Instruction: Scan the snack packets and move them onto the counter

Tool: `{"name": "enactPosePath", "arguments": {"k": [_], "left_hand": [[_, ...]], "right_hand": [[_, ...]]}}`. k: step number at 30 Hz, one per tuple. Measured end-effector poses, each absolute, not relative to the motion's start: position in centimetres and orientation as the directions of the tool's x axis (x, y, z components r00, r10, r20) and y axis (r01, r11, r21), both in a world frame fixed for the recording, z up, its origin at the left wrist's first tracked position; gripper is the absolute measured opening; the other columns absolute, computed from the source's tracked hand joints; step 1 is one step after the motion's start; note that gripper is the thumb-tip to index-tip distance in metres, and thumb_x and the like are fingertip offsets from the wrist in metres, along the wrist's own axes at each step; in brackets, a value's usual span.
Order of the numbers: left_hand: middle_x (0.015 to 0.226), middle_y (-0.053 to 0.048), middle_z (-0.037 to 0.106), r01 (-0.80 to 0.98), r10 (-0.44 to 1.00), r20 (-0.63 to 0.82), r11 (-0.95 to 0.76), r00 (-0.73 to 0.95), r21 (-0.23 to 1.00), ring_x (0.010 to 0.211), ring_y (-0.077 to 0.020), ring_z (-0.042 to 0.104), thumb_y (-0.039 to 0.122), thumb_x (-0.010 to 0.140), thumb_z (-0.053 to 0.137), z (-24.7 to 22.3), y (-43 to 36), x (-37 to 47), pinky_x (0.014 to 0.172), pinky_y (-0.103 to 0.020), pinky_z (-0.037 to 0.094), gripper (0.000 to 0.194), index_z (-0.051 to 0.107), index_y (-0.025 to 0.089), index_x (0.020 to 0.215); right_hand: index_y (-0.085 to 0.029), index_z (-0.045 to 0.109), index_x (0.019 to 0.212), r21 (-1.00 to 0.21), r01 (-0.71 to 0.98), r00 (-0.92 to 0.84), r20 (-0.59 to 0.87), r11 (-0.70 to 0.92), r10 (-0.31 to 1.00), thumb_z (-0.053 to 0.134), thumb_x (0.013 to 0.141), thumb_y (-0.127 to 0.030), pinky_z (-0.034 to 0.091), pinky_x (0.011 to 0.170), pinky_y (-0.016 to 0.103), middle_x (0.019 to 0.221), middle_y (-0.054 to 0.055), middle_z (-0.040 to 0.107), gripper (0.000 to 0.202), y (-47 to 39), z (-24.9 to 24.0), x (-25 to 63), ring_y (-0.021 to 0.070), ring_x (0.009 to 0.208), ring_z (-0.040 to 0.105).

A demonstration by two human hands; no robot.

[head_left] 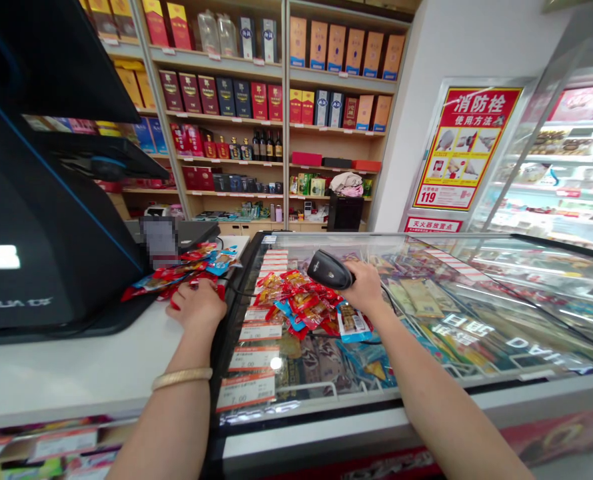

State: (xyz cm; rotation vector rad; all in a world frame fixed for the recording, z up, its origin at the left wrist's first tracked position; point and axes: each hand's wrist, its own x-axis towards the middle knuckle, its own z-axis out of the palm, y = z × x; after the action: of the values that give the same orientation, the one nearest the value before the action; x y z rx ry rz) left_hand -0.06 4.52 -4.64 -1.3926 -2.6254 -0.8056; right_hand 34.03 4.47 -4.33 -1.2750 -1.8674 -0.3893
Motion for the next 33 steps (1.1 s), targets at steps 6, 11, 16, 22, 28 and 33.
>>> {"name": "enactPosePath", "arguments": {"k": [6,11,16,22,28,33], "left_hand": [[0.132,-0.022,0.059,0.821,0.703,0.450,0.360,-0.551,0.443,0.132,-0.0433,0.043,0.022,0.082,0.058,-4.2,3.8,0.1,0.109,-0.065,0.026,0.013,0.069,0.019,0.087],[0.102,-0.013,0.066,0.754,0.566,0.558,0.186,-0.606,0.630,0.114,-0.0341,0.056,0.023,0.086,0.055,-3.2,3.7,0.2,0.110,-0.061,0.028,0.007,0.061,0.019,0.086],[0.078,0.001,0.058,0.200,0.579,0.354,-0.314,-0.735,0.928,0.073,-0.0166,0.057,0.021,0.085,0.058,-2.1,4.2,1.4,0.077,-0.033,0.051,0.004,0.054,0.020,0.086],[0.071,0.000,0.053,-0.768,0.991,-0.085,-0.027,-0.106,0.640,0.044,-0.0040,0.038,0.008,0.088,0.048,-1.3,3.1,2.9,0.037,-0.013,0.030,0.014,0.053,0.016,0.077],[0.085,-0.008,0.060,-0.818,0.923,-0.163,0.385,0.349,0.427,0.042,-0.0019,0.039,0.010,0.093,0.039,-2.3,3.2,3.3,0.031,-0.011,0.030,0.021,0.058,0.015,0.086],[0.084,-0.011,0.063,-0.744,0.907,-0.243,0.421,0.344,0.519,0.040,-0.0033,0.037,0.011,0.092,0.038,-3.6,4.6,3.4,0.028,-0.013,0.027,0.025,0.062,0.014,0.084]], "right_hand": [[-0.021,0.073,0.093,-0.170,0.874,-0.174,0.765,0.455,0.620,0.073,0.069,-0.031,0.043,0.076,0.034,0.095,0.010,0.078,0.026,4.4,-4.5,34.0,0.0270,0.086,0.067],[-0.021,0.074,0.092,-0.176,0.875,-0.170,0.760,0.450,0.628,0.074,0.068,-0.030,0.042,0.075,0.034,0.093,0.010,0.077,0.026,4.4,-4.4,33.9,0.0276,0.086,0.067],[-0.021,0.074,0.092,-0.189,0.859,-0.162,0.780,0.475,0.604,0.074,0.068,-0.031,0.042,0.074,0.034,0.091,0.009,0.078,0.026,4.3,-4.2,33.9,0.0273,0.084,0.068],[-0.020,0.072,0.090,-0.154,0.788,-0.238,0.817,0.596,0.525,0.069,0.069,-0.030,0.039,0.071,0.034,0.085,0.008,0.075,0.024,3.7,-3.7,33.5,0.0257,0.081,0.066],[-0.021,0.071,0.090,-0.080,0.720,-0.363,0.804,0.690,0.471,0.068,0.071,-0.034,0.036,0.073,0.035,0.082,0.007,0.074,0.023,2.6,-3.1,32.4,0.0235,0.079,0.062],[-0.021,0.072,0.091,-0.080,0.702,-0.404,0.773,0.708,0.488,0.066,0.073,-0.034,0.033,0.073,0.034,0.080,0.006,0.073,0.023,1.9,-2.5,32.0,0.0217,0.077,0.061]]}}
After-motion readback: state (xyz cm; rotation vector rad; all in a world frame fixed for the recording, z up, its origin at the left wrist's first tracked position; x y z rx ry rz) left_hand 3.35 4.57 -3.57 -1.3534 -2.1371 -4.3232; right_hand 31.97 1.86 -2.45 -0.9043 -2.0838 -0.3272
